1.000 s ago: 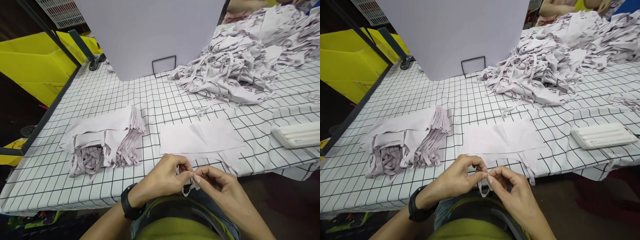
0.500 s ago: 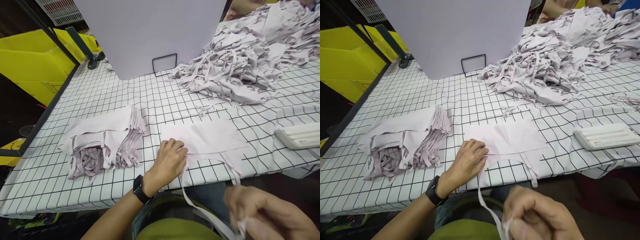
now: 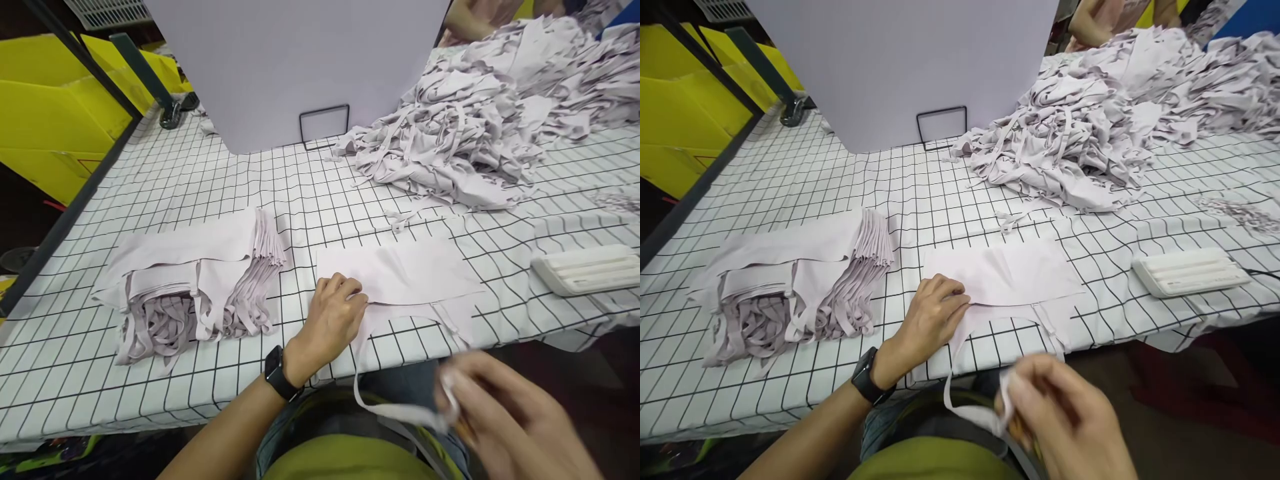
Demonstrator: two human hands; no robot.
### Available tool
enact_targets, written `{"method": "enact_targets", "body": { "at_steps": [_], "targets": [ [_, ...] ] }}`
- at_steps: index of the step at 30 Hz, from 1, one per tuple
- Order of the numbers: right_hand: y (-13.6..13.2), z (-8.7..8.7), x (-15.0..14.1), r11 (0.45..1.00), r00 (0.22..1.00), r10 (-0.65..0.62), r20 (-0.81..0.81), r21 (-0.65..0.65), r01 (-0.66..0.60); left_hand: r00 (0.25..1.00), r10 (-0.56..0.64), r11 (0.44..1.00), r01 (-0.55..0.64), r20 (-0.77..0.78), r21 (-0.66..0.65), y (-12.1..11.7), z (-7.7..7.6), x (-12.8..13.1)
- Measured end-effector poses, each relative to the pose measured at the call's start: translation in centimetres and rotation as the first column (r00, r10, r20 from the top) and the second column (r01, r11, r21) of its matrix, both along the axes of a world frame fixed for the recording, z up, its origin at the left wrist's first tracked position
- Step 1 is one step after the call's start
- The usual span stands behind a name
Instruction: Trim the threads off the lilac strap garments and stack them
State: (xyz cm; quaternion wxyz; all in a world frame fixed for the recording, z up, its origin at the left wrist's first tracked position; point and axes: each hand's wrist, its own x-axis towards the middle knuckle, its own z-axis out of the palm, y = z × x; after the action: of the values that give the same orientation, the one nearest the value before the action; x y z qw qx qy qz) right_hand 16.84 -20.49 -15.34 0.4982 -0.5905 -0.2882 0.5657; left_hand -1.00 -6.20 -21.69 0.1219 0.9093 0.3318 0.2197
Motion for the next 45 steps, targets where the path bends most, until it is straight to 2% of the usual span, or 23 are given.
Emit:
{"method": "enact_targets", "body": {
  "at_steps": [3,5,11,17,22,27,39,45],
  "targets": [
    [3.1,-1.5,-2.3,0.966,0.970,-0.212,-0.117,-0.173,0.190,0.996,0.028,0.999,-0.026,0.082,-0.028,0.0,-0.3,0.1],
    [5.0,-2.4,-3.1,0.929,0.938,-0.312,-0.152,-0.255,0.268,0.991,0.039,0.998,-0.034,0.129,-0.044,0.0,-0.3,0.2],
    [7.8,-3.1,-3.7,0.862,0.880,-0.454,-0.140,-0.317,0.395,0.976,0.018,0.999,-0.009,0.216,-0.042,-0.2,-0.1,0.4],
    [8.7,-2.8,-3.8,0.823,0.863,-0.490,-0.121,-0.391,0.412,0.977,-0.026,1.000,0.028,0.212,-0.008,-0.4,-0.1,0.6],
    [8.7,-2.6,-3.9,0.838,0.885,-0.454,-0.103,-0.387,0.385,0.972,0.003,0.998,0.013,0.236,-0.064,-0.5,-0.3,0.7],
    [9.4,-2.6,-4.0,0.800,0.866,-0.497,-0.057,-0.417,0.432,0.977,-0.009,0.998,0.021,0.213,-0.054,-0.5,-0.2,0.7],
    [9.2,-3.3,-4.0,0.839,0.874,-0.476,-0.098,-0.347,0.419,0.990,-0.010,1.000,0.007,0.140,0.020,-0.6,-0.1,0.8],
    [9.4,-2.8,-4.0,0.834,0.883,-0.464,-0.077,-0.375,0.405,0.994,-0.028,0.997,0.020,0.110,0.071,-0.6,0.0,0.8]
  ]
}}
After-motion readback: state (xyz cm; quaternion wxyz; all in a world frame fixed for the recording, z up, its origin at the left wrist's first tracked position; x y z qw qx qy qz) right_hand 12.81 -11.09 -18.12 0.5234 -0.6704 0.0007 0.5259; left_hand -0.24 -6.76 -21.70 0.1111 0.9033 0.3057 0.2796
